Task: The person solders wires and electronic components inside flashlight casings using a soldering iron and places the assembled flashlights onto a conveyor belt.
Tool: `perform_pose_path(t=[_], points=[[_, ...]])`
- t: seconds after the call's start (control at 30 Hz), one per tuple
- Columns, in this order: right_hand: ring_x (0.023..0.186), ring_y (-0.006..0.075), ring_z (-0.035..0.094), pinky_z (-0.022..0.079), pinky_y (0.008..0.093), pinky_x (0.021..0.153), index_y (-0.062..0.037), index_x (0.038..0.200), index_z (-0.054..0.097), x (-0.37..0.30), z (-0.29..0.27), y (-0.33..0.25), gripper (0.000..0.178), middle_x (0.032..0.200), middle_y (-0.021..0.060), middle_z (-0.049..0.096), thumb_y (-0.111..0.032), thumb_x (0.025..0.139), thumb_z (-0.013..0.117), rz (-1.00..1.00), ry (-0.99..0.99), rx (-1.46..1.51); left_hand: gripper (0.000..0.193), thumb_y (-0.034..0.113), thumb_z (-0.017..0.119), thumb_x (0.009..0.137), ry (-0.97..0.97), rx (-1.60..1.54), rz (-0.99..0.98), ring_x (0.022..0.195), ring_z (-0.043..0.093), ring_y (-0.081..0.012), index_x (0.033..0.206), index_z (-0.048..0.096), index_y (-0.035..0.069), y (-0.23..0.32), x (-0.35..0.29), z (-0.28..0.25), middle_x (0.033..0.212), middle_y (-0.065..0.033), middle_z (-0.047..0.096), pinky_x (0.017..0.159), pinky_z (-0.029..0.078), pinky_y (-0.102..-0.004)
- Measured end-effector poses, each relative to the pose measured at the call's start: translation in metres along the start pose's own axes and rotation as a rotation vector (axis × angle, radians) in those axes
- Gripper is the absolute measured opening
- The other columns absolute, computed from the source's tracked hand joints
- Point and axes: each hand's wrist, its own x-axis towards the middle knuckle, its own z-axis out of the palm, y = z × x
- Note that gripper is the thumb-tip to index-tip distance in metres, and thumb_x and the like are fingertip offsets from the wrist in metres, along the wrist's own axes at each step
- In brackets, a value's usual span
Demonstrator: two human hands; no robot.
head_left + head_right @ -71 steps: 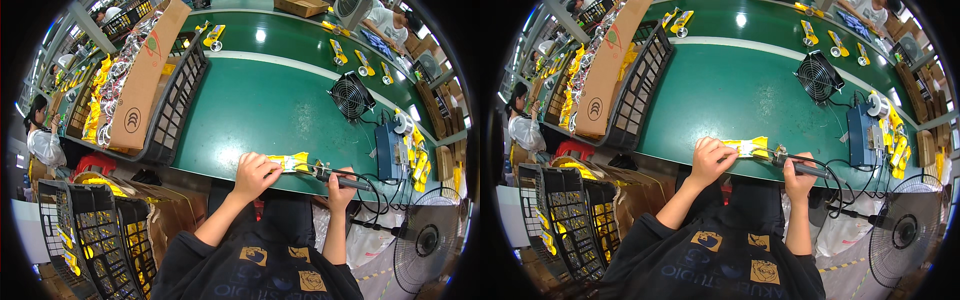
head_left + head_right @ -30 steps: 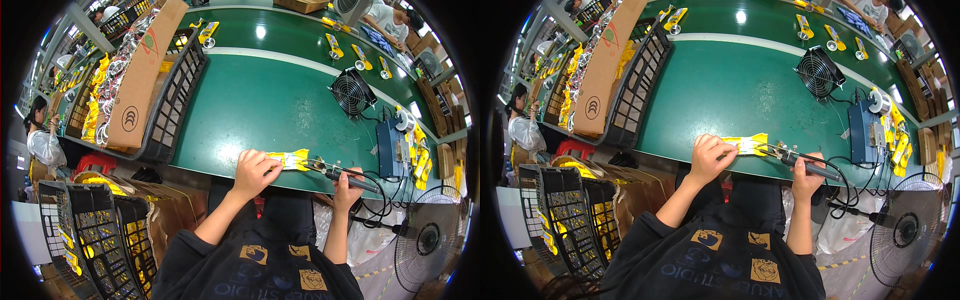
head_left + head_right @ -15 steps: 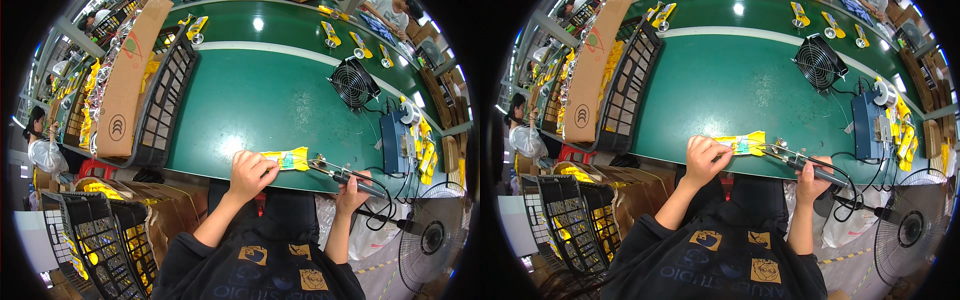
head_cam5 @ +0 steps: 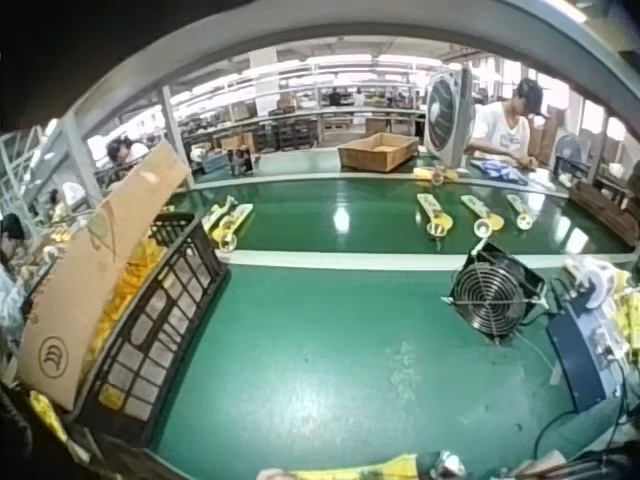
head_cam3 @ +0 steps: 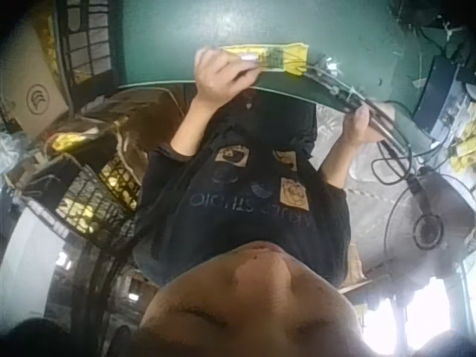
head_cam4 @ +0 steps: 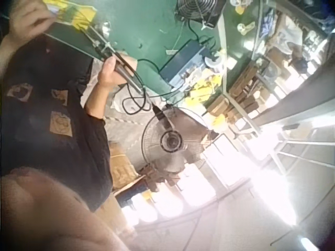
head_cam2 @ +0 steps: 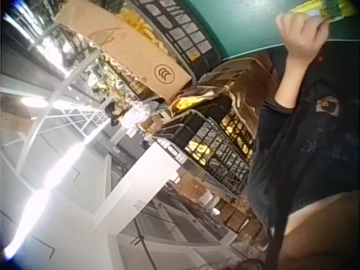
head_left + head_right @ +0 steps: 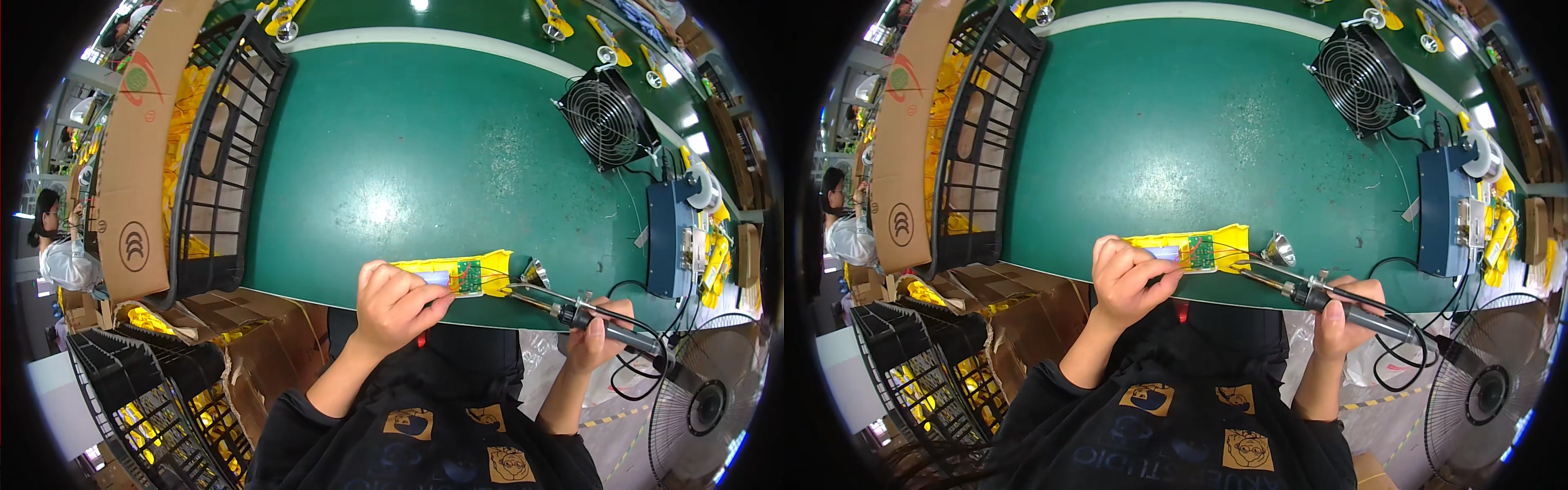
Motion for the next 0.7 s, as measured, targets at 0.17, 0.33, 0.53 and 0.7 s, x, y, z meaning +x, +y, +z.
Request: perform_pose_path(t=[0.17,0.33,0.53,0.7], points=[[0.043,0.0092,0.036,0.029,0.0191,0.039,-0.0018,0.069,0.037,0.003,0.004,0.001,0.034,0.057,0.0033,0.037,-0.025,0.068,0.062,-0.129,-0.046,-0.146,0.02,0.013,0.072,0.047,0.006,-0.015,-0.022,0.055,0.041,-0.0145,0.062,0.059,0.014,-0.001,0.0,0.001,0.058,0.0045,0.045,0.057,0.032,-0.0289],[0.045,0.0105,0.038,0.031,0.0206,0.04,-0.0018,0.068,0.036,0.005,0.01,0.0,0.036,0.057,0.0038,0.037,-0.026,0.068,0.063,-0.134,-0.114,-0.145,0.02,0.015,0.072,0.047,0.014,-0.022,-0.016,0.056,0.041,-0.0136,0.062,0.059,0.015,-0.002,0.001,0.002,0.059,0.0053,0.045,0.057,0.032,-0.0279],[0.045,0.0111,0.04,0.033,0.0218,0.041,-0.0017,0.067,0.036,0.007,0.013,0.001,0.035,0.057,0.0038,0.037,-0.027,0.068,0.061,-0.157,-0.152,-0.195,0.02,0.017,0.073,0.048,0.03,-0.017,-0.027,0.056,0.041,-0.0124,0.063,0.06,0.015,-0.001,0.0,0.001,0.06,0.0062,0.046,0.057,0.031,-0.0274],[0.045,0.011,0.04,0.034,0.021,0.041,-0.0013,0.066,0.036,0.005,0.012,0.001,0.036,0.053,0.0046,0.039,-0.029,0.068,0.059,-0.111,-0.136,-0.202,0.02,0.017,0.073,0.049,0.024,-0.012,-0.02,0.056,0.041,-0.012,0.063,0.06,0.015,-0.001,-0.001,0.003,0.061,0.0065,0.046,0.057,0.031,-0.0272]])
